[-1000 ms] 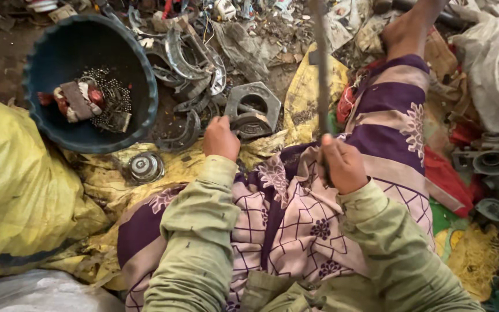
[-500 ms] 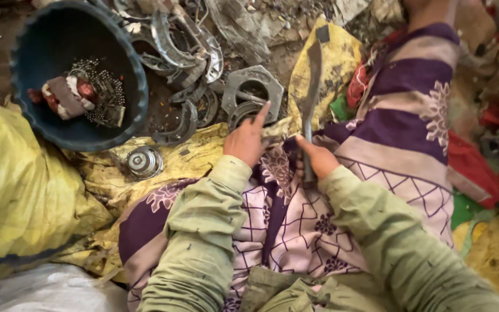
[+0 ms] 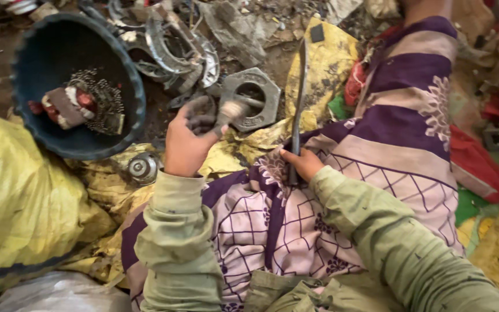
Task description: The person sits on the floor and uses a curved blade to cut a metal ring into smaller pieces. They repeatedly reposition the ring and strike it with the blade to separate sections, placing the cut pieces into a nearby black bowl.
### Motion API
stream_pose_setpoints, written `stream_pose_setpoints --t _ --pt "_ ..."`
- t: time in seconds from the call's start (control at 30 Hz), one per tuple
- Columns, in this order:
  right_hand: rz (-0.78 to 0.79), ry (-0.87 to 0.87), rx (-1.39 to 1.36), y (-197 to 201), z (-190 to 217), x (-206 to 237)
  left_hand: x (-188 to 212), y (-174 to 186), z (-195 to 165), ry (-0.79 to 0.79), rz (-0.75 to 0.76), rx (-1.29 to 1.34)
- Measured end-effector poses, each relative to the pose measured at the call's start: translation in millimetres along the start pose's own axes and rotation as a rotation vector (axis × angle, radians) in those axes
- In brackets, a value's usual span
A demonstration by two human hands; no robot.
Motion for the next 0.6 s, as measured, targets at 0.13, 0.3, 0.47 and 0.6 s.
stream_pose_setpoints --t 0.13,0.3,0.47,0.6 --pt "0.091 -0.107 -0.197 -4 -3 -2 -4 -5 9 -0.046 0.152 0.298" --pt "0.093 -0.093 -0.227 -1 -3 -2 -12 -29 26 -0.005 -0.003 -0.222" --pt "0.059 -0.019 -0.055 4 1 0 -14 -27 24 0.041 -0.009 0.14" --pt "0.104 -0.093 -0.219 2 2 0 -15 -22 22 0.154 0.034 0.633"
Point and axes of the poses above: each hand's wrist, its own x-axis away from the middle knuckle, its own y-axis out of the back of the hand, z = x × y, the point moved 2 cm from there along -x, towards the middle knuckle, and after that the axes turned 3 degrees about -x, right-handed, at the moved point
